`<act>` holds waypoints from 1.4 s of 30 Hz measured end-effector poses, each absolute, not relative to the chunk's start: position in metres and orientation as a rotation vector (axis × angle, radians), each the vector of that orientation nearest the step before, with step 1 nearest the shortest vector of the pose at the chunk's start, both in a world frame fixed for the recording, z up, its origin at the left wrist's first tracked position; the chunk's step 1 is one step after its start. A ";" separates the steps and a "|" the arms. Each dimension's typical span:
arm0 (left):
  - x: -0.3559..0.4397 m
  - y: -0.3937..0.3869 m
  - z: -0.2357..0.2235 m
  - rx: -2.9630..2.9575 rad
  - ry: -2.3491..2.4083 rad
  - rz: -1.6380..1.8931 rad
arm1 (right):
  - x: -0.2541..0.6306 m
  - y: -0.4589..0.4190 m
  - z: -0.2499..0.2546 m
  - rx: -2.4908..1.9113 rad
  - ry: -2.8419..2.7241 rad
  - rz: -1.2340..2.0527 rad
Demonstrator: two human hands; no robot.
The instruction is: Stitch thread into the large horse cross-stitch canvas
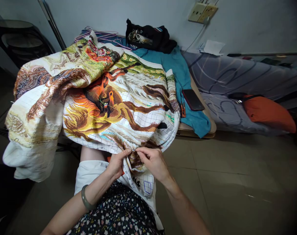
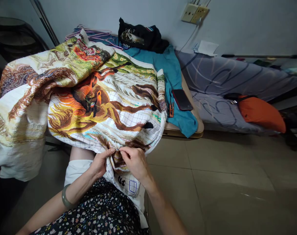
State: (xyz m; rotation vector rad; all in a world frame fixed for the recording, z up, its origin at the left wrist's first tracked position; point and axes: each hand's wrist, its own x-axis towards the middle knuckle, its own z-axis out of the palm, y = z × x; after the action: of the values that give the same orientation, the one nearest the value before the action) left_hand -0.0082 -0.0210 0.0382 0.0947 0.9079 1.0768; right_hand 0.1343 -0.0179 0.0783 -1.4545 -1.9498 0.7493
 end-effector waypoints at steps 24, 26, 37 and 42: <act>-0.009 -0.020 0.041 0.085 0.866 1.084 | 0.139 -0.008 0.079 -1.440 -2.273 0.397; -0.009 -0.020 0.041 0.077 0.867 1.090 | 0.138 -0.008 0.079 -1.432 -2.283 0.383; -0.008 -0.020 0.046 0.058 0.885 1.066 | 0.139 -0.009 0.082 -1.347 -2.351 0.326; -0.008 -0.020 0.045 0.083 0.875 1.086 | 0.141 -0.006 0.075 -1.330 -2.305 0.388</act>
State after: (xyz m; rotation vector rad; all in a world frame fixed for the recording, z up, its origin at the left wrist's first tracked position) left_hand -0.0080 -0.0196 0.0451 0.0829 0.8754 1.0861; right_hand 0.1406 -0.0058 0.0748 -1.3299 -2.3048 0.3880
